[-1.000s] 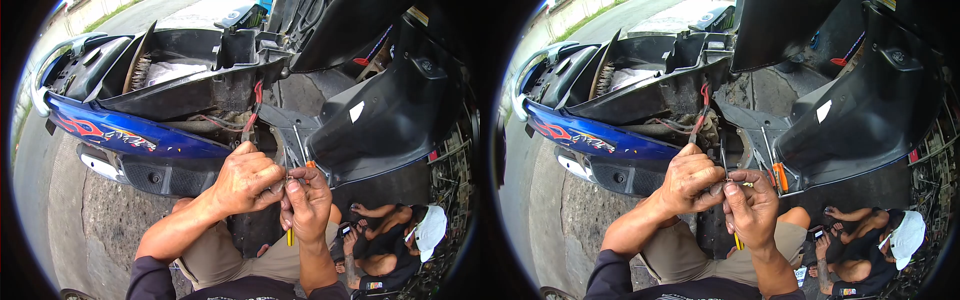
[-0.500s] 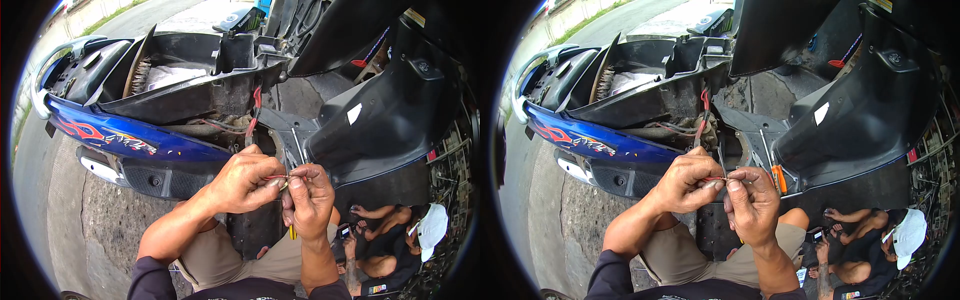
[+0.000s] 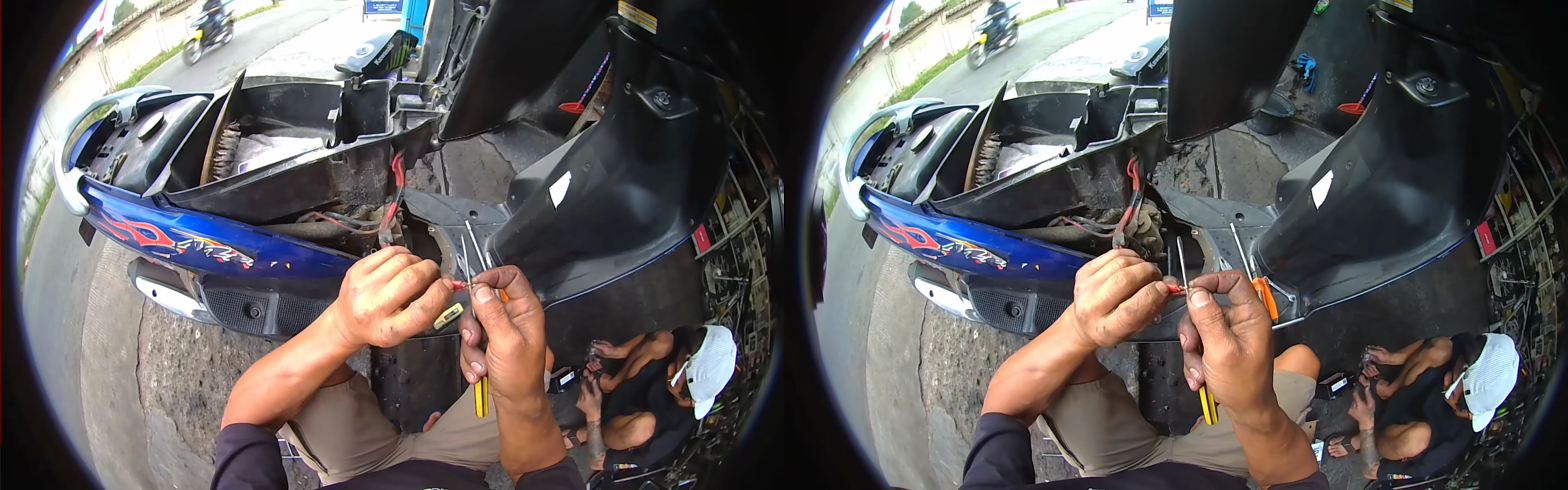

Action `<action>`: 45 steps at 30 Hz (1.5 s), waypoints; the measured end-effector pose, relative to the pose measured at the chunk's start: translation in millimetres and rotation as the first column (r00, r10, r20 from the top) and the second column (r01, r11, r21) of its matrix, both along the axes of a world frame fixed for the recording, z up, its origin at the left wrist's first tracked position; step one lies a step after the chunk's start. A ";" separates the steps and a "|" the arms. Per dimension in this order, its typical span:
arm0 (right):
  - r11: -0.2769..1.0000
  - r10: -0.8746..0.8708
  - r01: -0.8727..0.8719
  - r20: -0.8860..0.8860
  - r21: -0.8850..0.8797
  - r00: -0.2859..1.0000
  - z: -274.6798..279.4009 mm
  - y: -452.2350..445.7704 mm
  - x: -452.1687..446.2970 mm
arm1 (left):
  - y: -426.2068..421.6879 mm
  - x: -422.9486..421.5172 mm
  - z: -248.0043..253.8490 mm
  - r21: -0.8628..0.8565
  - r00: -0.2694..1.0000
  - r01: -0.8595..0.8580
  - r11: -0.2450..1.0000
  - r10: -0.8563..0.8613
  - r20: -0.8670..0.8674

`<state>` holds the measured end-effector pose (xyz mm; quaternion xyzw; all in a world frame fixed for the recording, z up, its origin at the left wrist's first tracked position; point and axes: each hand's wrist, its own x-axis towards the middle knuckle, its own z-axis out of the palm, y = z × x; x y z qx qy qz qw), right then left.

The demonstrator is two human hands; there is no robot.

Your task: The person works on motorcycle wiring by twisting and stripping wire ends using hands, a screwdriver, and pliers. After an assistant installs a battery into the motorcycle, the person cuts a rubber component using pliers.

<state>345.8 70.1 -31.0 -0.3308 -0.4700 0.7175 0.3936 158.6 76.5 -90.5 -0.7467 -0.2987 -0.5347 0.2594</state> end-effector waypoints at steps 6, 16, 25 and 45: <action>1.000 -0.020 0.020 0.023 -0.010 1.000 7.4 0.0 1.4 | -4.7 7.0 9.5 0.023 0.996 -0.089 0.996 0.090 -0.009; 0.986 0.008 -0.032 0.147 0.163 0.989 -3.8 2.9 2.1 | -17.8 2.9 16.0 -0.394 0.986 0.124 0.911 -0.067 0.156; 0.971 -0.027 0.001 0.106 0.241 0.994 -12.3 3.3 1.8 | -17.5 6.9 21.0 -0.513 0.957 0.225 0.828 -0.089 0.276; 0.686 0.173 -0.190 0.097 0.702 0.980 -35.2 49.7 12.0 | -21.5 -4.8 24.3 -0.656 0.775 0.612 0.442 -0.171 0.609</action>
